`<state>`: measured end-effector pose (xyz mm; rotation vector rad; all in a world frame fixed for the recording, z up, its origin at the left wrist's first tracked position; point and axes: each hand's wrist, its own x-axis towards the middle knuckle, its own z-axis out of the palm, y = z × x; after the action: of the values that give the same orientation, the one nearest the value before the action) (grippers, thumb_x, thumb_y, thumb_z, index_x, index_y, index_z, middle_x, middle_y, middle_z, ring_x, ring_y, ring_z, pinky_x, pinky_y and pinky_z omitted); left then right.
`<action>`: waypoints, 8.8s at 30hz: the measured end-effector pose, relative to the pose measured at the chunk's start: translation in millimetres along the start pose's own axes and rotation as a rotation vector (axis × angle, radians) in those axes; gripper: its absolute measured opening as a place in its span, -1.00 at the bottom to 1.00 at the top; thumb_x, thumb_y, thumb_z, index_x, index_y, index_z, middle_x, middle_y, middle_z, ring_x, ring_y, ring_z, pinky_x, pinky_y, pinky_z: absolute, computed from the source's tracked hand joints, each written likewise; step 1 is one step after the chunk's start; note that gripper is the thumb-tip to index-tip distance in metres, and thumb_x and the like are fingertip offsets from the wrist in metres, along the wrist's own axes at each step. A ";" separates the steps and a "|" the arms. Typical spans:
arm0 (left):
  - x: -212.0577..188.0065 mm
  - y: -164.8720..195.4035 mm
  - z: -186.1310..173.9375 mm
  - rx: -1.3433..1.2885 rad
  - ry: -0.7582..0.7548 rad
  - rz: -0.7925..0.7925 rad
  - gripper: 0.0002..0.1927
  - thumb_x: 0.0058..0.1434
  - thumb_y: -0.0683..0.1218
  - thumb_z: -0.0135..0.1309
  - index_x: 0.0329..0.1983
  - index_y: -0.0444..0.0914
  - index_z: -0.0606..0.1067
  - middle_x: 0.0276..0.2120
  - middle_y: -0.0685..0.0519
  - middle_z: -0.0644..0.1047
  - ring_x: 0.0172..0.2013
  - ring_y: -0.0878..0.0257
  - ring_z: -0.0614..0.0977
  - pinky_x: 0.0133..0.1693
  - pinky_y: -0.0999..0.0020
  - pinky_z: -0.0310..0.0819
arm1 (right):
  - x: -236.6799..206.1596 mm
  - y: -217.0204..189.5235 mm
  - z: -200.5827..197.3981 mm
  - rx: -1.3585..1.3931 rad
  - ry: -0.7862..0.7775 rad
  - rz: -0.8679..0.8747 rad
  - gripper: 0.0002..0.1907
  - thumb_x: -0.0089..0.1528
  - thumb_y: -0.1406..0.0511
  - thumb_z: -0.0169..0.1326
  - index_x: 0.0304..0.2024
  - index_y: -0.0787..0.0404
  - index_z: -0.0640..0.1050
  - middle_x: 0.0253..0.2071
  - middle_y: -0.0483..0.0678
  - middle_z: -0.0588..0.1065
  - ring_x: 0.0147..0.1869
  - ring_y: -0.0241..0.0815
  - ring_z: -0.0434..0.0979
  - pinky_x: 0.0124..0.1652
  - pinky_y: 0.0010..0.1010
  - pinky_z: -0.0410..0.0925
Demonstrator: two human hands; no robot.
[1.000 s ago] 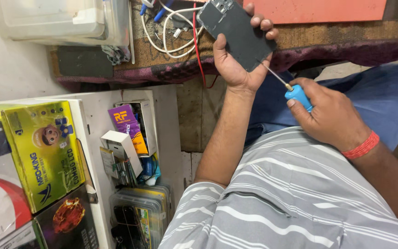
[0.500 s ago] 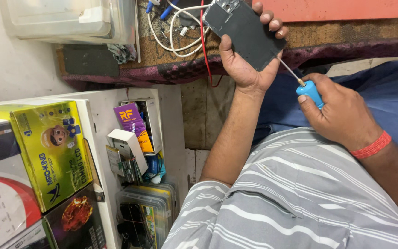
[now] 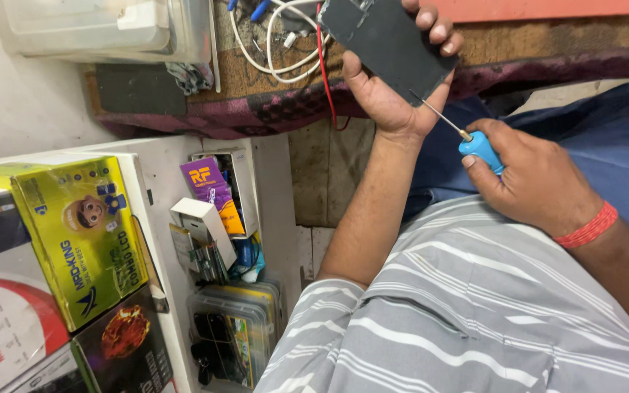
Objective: The person uses a blue-handled screwdriver to scrape adhesive or residue from the back of a black smartphone and then from a black metal frame. They hold the items in their left hand while working with the tool in their right hand.
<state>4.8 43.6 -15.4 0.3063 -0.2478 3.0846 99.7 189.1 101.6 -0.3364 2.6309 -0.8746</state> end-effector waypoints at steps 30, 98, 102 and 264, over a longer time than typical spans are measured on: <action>-0.6 0.5 1.9 -0.020 0.039 -0.042 -0.08 0.26 0.63 0.02 0.05 -0.31 0.37 -0.12 -0.03 0.40 -0.07 0.14 0.42 -0.01 0.25 0.33 | 25.9 -14.3 -3.2 -0.115 0.009 -0.060 -0.62 0.30 0.12 0.06 0.03 0.24 0.47 -0.29 0.14 0.58 -0.31 0.18 0.62 -0.33 -0.05 0.47; 2.8 7.8 5.0 -0.113 0.024 -0.069 -0.20 0.26 0.54 0.11 -0.04 -0.28 0.39 -0.14 -0.04 0.40 -0.01 0.11 0.40 -0.05 0.25 0.35 | 38.6 -8.1 6.7 -0.167 -0.034 -0.176 -0.57 0.23 0.14 0.11 0.07 0.22 0.49 -0.36 0.07 0.56 -0.36 0.08 0.62 -0.37 -0.14 0.47; 2.4 7.6 7.7 -0.065 0.049 -0.053 -0.22 0.22 0.52 0.10 -0.04 -0.26 0.39 -0.15 -0.03 0.40 -0.01 0.11 0.40 -0.06 0.26 0.35 | 33.7 -9.9 7.9 -0.087 0.051 -0.170 -0.60 0.27 0.16 0.09 0.08 0.23 0.49 -0.23 0.11 0.57 -0.29 0.15 0.61 -0.33 -0.10 0.46; 15.7 -0.8 -18.6 0.051 -0.108 0.058 -0.66 0.50 -0.02 -0.05 -0.44 -0.11 0.27 -0.45 0.15 0.21 -0.27 0.25 0.31 -0.22 0.33 0.30 | 34.2 -68.7 1.6 0.051 -0.094 -0.094 -0.53 0.23 0.13 0.00 0.11 0.25 0.40 -0.23 0.21 0.58 -0.25 0.27 0.63 -0.27 0.00 0.47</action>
<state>-14.1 47.6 -30.2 0.4767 -0.1848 3.1397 76.9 123.4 134.0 -0.4793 2.5191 -0.9304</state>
